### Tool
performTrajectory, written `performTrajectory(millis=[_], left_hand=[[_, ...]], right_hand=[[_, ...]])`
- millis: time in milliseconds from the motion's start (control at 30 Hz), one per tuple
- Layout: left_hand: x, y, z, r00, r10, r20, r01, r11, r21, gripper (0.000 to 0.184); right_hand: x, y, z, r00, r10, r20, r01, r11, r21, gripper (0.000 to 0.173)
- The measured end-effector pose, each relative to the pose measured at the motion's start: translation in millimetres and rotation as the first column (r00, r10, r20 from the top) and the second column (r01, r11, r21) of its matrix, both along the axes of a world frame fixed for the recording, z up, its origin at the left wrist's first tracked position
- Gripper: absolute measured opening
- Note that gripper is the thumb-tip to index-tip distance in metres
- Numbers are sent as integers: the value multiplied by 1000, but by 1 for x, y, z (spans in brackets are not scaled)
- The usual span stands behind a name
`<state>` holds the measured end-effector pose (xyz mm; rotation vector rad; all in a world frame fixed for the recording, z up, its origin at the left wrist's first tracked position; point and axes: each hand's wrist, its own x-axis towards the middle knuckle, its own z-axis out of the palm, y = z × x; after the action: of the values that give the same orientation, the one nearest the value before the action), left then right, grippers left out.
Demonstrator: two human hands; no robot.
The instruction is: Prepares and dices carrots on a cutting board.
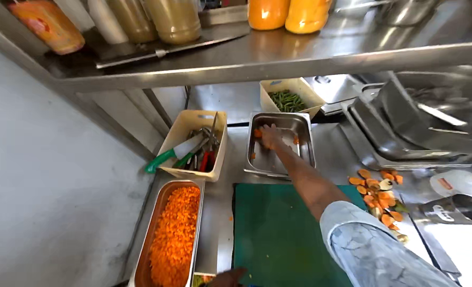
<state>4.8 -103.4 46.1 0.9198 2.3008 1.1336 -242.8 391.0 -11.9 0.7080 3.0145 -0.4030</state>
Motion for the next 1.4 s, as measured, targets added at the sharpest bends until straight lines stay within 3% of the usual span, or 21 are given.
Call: performTrajectory(millis=[100, 167, 233, 300, 367, 467, 567, 633, 700, 733, 800, 900, 967, 1000, 1167, 1300, 1400], left_hand=[[-10, 28, 1, 988, 112, -111, -104, 992, 75, 24], [-19, 48, 5, 969, 219, -114, -198, 965, 173, 24], [-33, 75, 18, 958, 288, -9, -271, 912, 308, 32], [-42, 102, 27, 950, 264, 165, -311, 828, 468, 50], [-43, 125, 35, 920, 138, 368, -327, 787, 524, 66], [-25, 148, 40, 741, -10, 672, -409, 787, 462, 56], [-3, 150, 22, 517, 9, 856, -487, 826, 285, 51], [1, 141, 10, 413, 14, 911, -480, 854, 204, 49], [-6, 120, -1, 382, -13, 924, -454, 868, 200, 47], [-10, 107, -5, 382, -32, 924, -435, 875, 210, 46], [-16, 90, -11, 421, -42, 906, -377, 901, 217, 44], [-29, 72, -6, 603, -53, 796, -142, 975, 172, 43], [-34, 64, 0, 705, -85, 704, -32, 988, 152, 40], [-34, 61, 3, 730, -92, 678, -2, 991, 137, 40], [-21, 63, 9, 762, -68, 644, -22, 991, 130, 44], [11, 74, 22, 806, 57, 589, -171, 975, 140, 41], [26, 75, 37, 800, 184, 572, -304, 945, 121, 37]], right_hand=[[19, -8, 19, 998, 21, -62, -23, 999, -43, 42], [53, -30, 60, 982, -24, -188, 4, 994, -109, 44], [106, -58, 107, 905, -59, -421, -33, 978, -206, 48], [174, -100, 139, 843, -52, -535, -153, 931, -332, 49], [229, -147, 138, 826, -13, -563, -273, 866, -419, 44], [281, -209, 111, 850, -8, -527, -263, 860, -438, 42], [327, -220, 101, 886, -142, -441, -117, 853, -508, 54], [364, -206, 107, 877, -214, -431, -32, 869, -494, 41], [397, -187, 109, 829, -223, -513, 76, 954, -291, 20], [416, -177, 108, 809, -251, -531, 177, 966, -188, 20], [466, -155, 108, 763, -431, -482, 435, 894, -111, 18], [558, -118, 84, 551, -753, -360, 789, 611, -70, 32], [605, -95, 54, 426, -856, -292, 884, 462, -63, 38], [621, -87, 41, 402, -881, -250, 898, 433, -83, 40], [632, -73, 2, 520, -848, -102, 826, 530, -192, 50], [636, -83, -6, 570, -805, -165, 770, 594, -234, 39], [652, -110, 1, 628, -745, -224, 698, 667, -261, 43]])
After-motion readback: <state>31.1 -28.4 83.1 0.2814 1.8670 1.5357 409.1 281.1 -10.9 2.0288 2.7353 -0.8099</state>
